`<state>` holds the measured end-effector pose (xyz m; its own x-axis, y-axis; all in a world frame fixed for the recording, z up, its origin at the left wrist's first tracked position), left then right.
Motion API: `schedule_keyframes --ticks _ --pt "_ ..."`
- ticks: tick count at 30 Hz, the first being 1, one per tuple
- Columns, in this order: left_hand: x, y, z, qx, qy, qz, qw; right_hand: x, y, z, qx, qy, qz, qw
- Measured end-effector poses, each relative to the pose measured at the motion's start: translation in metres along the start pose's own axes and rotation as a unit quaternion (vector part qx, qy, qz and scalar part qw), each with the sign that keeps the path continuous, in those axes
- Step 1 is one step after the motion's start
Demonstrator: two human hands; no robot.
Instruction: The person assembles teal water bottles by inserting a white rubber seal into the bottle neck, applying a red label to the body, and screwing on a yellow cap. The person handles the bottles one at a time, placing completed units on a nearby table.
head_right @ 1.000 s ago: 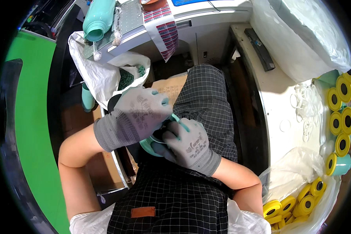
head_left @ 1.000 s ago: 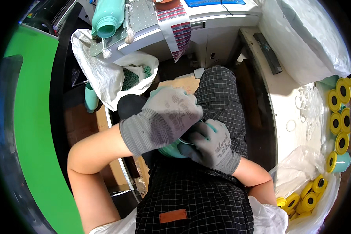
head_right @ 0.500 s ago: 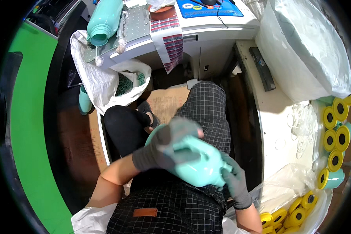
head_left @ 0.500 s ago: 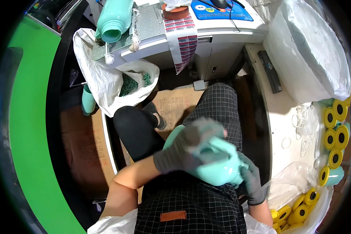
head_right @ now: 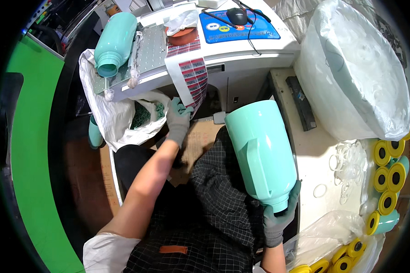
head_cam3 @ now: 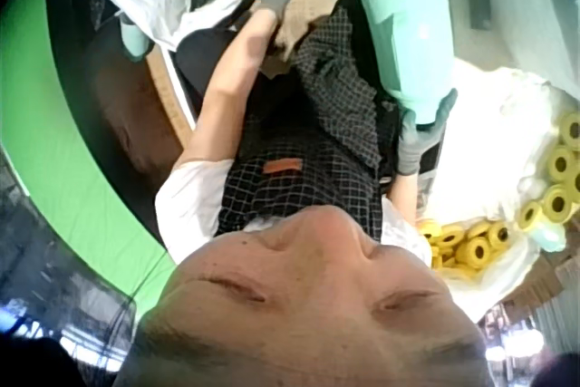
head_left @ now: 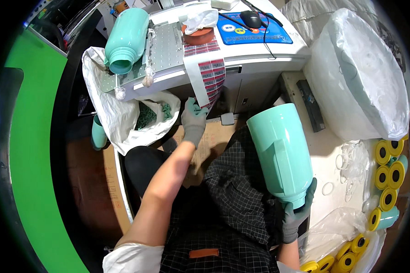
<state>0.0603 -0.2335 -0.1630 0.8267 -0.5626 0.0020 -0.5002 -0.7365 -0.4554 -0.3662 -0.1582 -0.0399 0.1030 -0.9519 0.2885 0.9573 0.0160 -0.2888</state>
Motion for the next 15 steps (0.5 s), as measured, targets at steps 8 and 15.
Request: schedule_keyframes --ticks 8,15 --pt "-0.072 -0.088 -0.076 -0.061 0.152 -0.037 0.986 -0.006 0.012 0.0 0.011 -0.043 0.004 0.999" --pt "-0.077 -0.105 -0.074 -0.09 0.165 -0.035 0.981 -0.026 0.018 0.001 0.048 -0.027 -0.009 0.998"
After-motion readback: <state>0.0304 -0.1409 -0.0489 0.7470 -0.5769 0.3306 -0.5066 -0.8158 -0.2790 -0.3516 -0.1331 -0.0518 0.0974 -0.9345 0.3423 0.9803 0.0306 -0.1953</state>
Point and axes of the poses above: each hand's wrist, its own x-axis towards the middle knuckle, its own y-axis out of the palm, z = x × y, the point moved 1 cm from there along x, towards the middle knuckle, and after that the axes turned 4 degrees about -y, right-handed, at the moved point
